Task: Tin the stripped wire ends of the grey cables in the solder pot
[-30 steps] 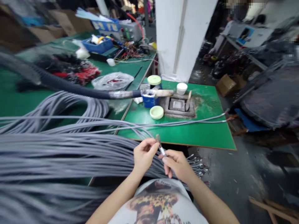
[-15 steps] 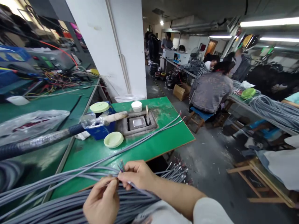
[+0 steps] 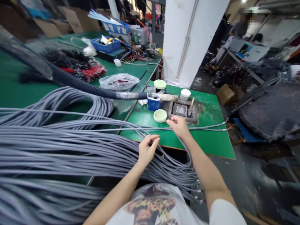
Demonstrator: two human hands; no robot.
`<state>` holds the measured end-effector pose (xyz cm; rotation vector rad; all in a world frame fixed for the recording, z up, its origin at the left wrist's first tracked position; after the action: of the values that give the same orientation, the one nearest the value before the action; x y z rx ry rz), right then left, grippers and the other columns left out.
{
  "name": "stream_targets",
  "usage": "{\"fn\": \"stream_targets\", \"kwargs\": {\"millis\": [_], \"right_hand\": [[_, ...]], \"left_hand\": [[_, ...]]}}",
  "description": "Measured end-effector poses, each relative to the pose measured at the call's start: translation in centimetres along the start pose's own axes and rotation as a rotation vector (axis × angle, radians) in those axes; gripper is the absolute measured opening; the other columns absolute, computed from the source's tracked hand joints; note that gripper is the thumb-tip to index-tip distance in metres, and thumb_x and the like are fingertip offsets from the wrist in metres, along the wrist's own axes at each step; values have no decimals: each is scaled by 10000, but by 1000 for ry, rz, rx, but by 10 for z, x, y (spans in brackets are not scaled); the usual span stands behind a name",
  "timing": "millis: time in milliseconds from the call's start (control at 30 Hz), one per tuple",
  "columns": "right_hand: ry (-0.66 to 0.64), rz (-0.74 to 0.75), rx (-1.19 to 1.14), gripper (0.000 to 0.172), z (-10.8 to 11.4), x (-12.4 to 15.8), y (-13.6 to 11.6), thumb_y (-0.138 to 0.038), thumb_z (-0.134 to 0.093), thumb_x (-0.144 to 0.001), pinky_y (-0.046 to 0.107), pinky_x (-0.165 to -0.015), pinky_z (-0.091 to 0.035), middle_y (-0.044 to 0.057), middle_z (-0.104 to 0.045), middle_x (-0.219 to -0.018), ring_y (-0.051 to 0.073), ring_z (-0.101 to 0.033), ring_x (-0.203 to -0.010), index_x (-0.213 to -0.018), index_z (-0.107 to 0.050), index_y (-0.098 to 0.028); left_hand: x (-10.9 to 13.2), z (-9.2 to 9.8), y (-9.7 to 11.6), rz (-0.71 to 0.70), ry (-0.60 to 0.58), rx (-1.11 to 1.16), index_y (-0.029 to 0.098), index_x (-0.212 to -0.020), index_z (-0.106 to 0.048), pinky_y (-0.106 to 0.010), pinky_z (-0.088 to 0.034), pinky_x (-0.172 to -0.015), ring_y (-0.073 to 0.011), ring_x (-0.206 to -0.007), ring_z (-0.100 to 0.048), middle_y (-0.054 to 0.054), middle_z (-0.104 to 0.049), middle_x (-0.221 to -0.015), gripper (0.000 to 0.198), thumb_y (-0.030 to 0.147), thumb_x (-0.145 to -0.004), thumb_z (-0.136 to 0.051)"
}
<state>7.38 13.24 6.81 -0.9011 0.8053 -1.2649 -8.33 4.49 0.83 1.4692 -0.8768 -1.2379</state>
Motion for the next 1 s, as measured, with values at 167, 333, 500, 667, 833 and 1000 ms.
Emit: {"fn": "stream_targets", "kwargs": {"millis": [167,333,500,667,833,1000], "right_hand": [[-89,-14,257,301,-6,-64,8,-384,-603,-690,224,-444,-297,-32,-514,-448,84,-408,-413,-512,-466,-184],[-161,-16,424,246,-27,-101,18,-268,-625,-638,233,-481,-275,-27,-493,-410,97,-425,-451,-457,-492,-168],[-210,33,474,244,-38,-97,3,-278,-608,-689,226,-484,-264,-33,-496,-454,92,-420,-480,-507,-491,-164],[-315,164,301,282,-44,-39,-44,-357,-575,-798,214,-477,-283,-39,-497,-524,83,-401,-492,-605,-492,-169],[-421,128,226,291,-49,13,-60,-384,-573,-837,222,-476,-277,-38,-469,-557,82,-379,-504,-654,-528,-163],[-486,109,220,317,-53,34,-59,-379,-585,-830,230,-478,-256,-40,-430,-559,78,-345,-513,-614,-501,-162]], "left_hand": [[5,-11,1,-296,-97,-337,195,-906,-675,-304,-397,-691,-155,-705,-551,-27,-643,-717,120,234,-856,-573],[9,-16,0,-378,-109,-446,198,-906,-668,-312,-375,-688,-163,-737,-563,-38,-664,-742,123,229,-863,-557],[8,-14,0,-347,-110,-407,198,-904,-678,-318,-371,-682,-168,-736,-562,-43,-662,-736,135,241,-865,-557],[-9,7,-11,-29,-27,28,184,-899,-686,-299,-433,-709,-154,-717,-578,-40,-661,-756,172,311,-858,-578],[-25,9,-14,267,-95,507,156,-849,-681,-286,-455,-750,-156,-735,-604,-36,-668,-753,286,410,-862,-549],[-27,2,0,298,-256,572,146,-680,-620,-262,-430,-708,-127,-660,-544,-2,-605,-661,266,381,-803,-634]]}}
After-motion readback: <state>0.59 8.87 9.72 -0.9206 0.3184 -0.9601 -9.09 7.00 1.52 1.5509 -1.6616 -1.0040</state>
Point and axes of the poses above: each hand's wrist, its own x-axis away from the middle knuckle, its own z-axis out of the back of the hand, y = z × x, the point moved 10 cm from there along -x, towards the middle knuckle
